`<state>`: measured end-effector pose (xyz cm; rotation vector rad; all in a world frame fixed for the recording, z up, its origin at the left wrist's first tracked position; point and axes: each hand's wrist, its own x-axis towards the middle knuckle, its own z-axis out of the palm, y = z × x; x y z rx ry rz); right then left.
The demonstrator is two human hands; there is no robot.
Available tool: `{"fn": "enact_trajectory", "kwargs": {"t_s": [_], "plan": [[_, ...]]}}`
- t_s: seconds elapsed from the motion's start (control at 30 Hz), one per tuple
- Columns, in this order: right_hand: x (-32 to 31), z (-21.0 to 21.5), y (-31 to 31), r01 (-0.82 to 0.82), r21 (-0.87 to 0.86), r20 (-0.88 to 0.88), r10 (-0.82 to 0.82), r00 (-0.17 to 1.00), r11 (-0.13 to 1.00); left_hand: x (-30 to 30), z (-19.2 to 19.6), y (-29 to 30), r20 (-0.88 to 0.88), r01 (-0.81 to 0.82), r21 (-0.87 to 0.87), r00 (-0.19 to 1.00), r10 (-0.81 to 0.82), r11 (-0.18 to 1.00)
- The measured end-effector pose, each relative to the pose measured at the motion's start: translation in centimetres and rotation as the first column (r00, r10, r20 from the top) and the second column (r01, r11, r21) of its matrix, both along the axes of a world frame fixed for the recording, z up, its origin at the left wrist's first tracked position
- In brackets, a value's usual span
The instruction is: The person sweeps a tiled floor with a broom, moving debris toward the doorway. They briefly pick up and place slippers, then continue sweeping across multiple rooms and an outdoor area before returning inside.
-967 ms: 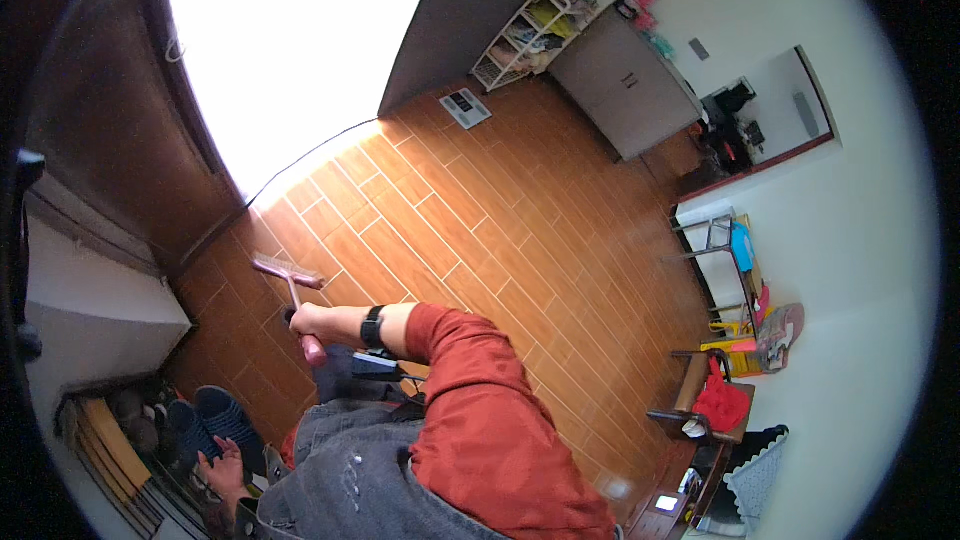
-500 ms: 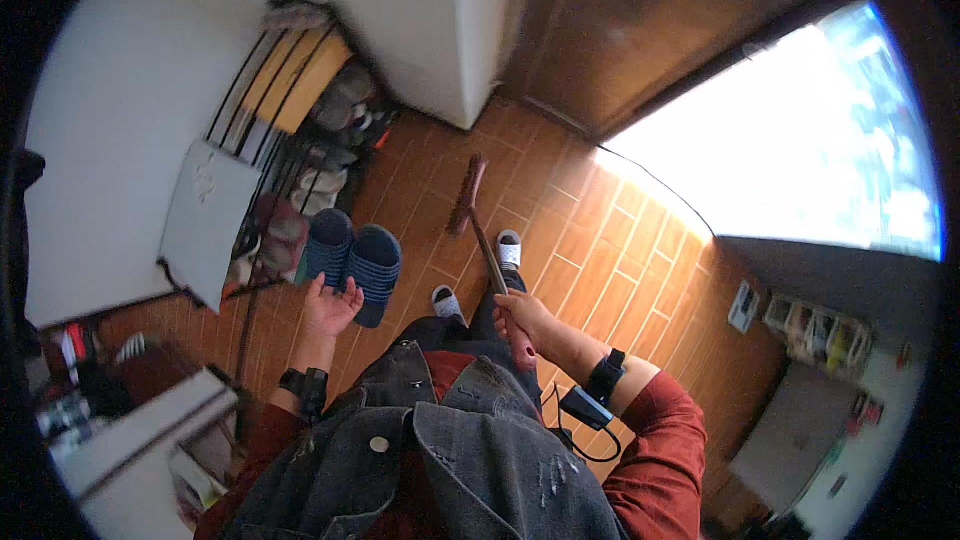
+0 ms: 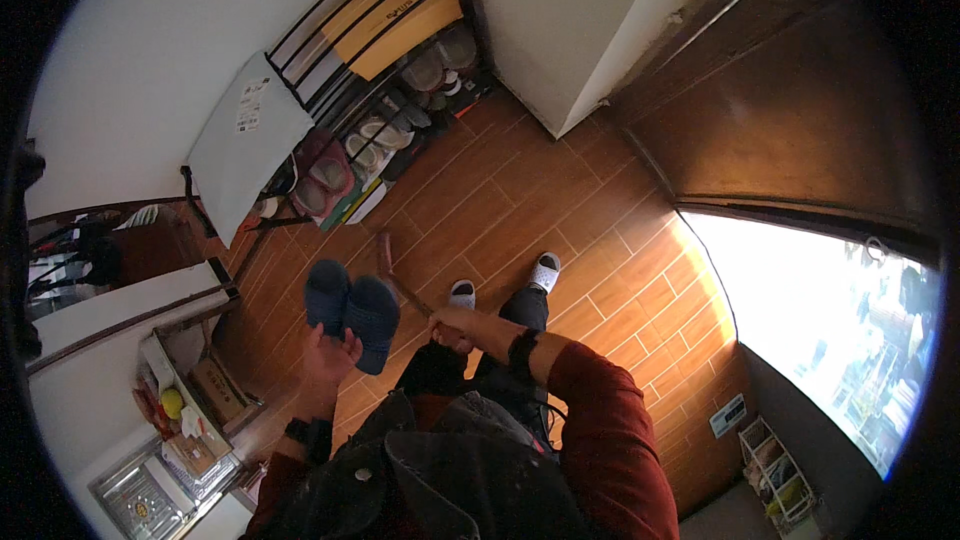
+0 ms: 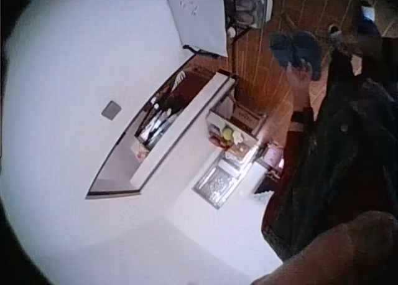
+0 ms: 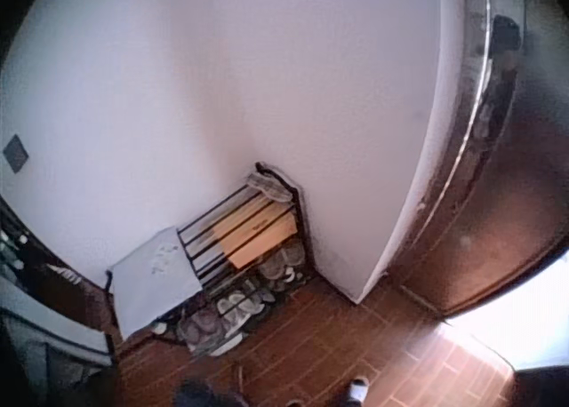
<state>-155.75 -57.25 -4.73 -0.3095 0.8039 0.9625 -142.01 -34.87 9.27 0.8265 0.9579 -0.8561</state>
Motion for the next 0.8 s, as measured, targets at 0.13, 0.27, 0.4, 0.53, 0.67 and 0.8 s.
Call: {"fn": "enact_trajectory", "kwargs": {"t_s": [0.13,0.27,0.4,0.53,0.67,0.8], "plan": [[1.2,-4.2,-3.8,-0.035,-0.050,0.182,0.043,0.982,0.998,-1.4,-0.4,-0.6,-0.057,-0.056,-0.042,0.997,0.053,0.998],[-0.9,-5.6,-10.7,0.274,-0.019,0.075,-0.272,0.959,0.962,-2.2,-1.1,-1.9,-0.017,0.007,-0.091,1.000,-0.008,0.996],[-4.2,-3.8,-16.6,0.468,-0.088,0.023,-0.468,0.884,0.879,-2.8,-1.5,-3.8,-0.056,0.060,-0.115,0.996,-0.067,0.992],[-5.6,-2.1,-21.1,0.574,-0.320,0.176,-0.548,0.818,0.754,-3.2,-1.6,-5.8,-0.088,0.081,-0.134,0.992,-0.094,0.988],[-5.4,-2.0,-24.2,0.590,-0.298,0.146,-0.575,0.805,0.750,-3.3,-1.4,-7.2,-0.105,0.138,-0.165,0.982,-0.157,0.977],[-5.7,-2.9,-24.3,0.713,-0.255,0.200,-0.685,0.700,0.653,-3.4,-1.4,-8.6,-0.136,0.191,-0.105,0.969,-0.205,0.976]]}}
